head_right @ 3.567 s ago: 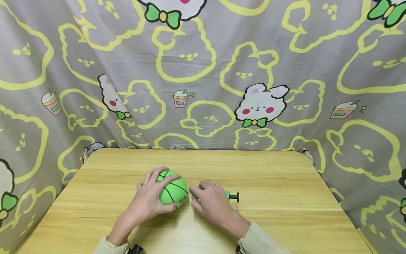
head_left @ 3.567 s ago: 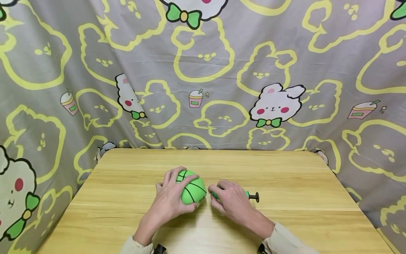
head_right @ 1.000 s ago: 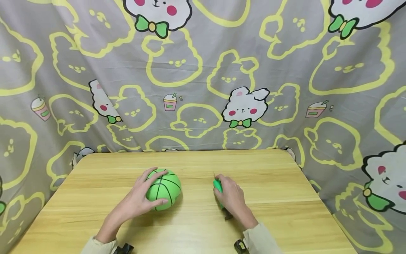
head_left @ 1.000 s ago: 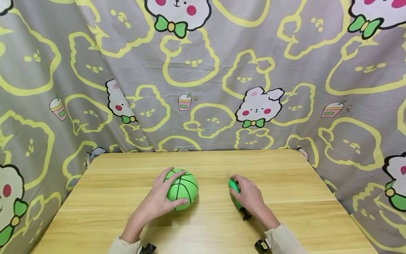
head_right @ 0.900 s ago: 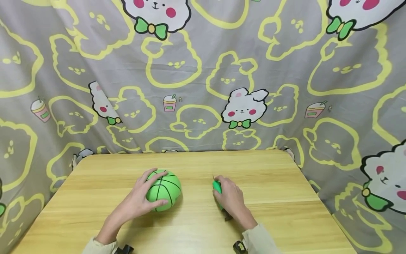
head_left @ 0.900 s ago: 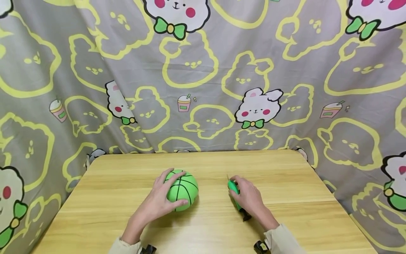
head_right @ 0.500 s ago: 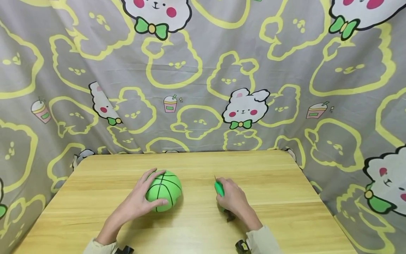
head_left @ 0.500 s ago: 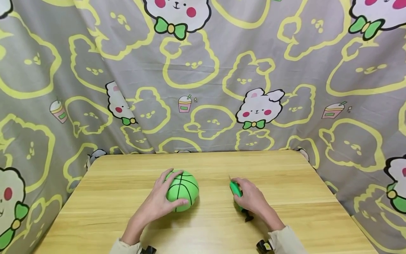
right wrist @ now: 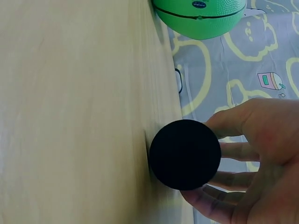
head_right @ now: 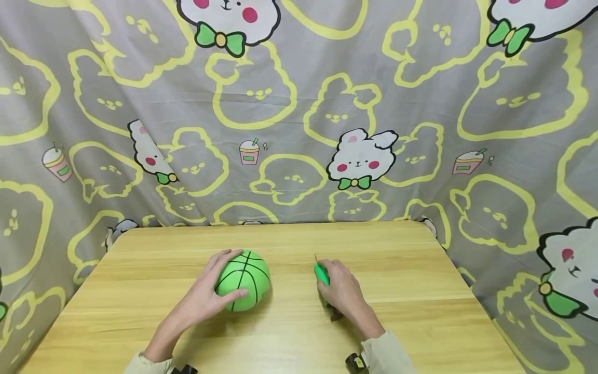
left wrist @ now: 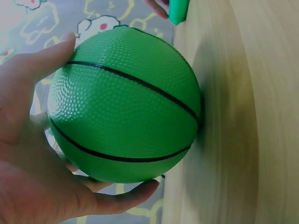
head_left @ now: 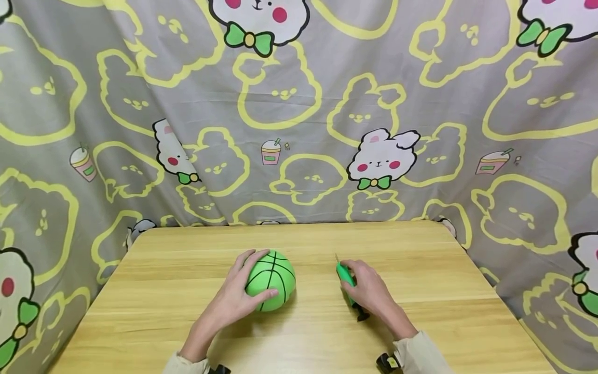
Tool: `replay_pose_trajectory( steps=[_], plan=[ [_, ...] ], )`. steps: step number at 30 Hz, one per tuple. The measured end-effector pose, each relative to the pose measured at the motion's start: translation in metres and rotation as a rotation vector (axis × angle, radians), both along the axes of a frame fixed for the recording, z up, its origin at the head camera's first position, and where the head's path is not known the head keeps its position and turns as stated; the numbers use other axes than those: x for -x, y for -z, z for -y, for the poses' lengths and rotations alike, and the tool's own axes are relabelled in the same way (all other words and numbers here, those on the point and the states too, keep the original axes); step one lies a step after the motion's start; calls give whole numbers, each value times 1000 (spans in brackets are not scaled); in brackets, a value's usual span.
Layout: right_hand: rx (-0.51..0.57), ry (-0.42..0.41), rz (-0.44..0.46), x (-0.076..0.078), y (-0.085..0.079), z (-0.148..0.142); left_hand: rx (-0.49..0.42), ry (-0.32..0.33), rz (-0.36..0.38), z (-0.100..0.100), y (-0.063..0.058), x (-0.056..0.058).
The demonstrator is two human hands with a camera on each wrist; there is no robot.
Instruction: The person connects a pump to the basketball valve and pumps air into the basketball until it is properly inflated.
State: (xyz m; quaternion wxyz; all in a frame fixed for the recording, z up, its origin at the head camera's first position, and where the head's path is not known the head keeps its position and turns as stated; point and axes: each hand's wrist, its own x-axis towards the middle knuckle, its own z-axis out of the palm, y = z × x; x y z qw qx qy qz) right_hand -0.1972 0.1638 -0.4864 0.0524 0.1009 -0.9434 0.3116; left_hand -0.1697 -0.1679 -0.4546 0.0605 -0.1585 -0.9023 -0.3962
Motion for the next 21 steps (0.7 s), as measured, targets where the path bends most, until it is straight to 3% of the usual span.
replay_pose_trajectory(
  steps=[7,16,21],
  plan=[
    [20,-31,22,-2,-1,-3,4,2,-1,-5,4,0],
    [6,-26,39,-1,1,-3,9,2,-64,-7,6,1],
    [0,-26,42,-1,-2,-6,15,13,-45,-7,5,2]
  ],
)
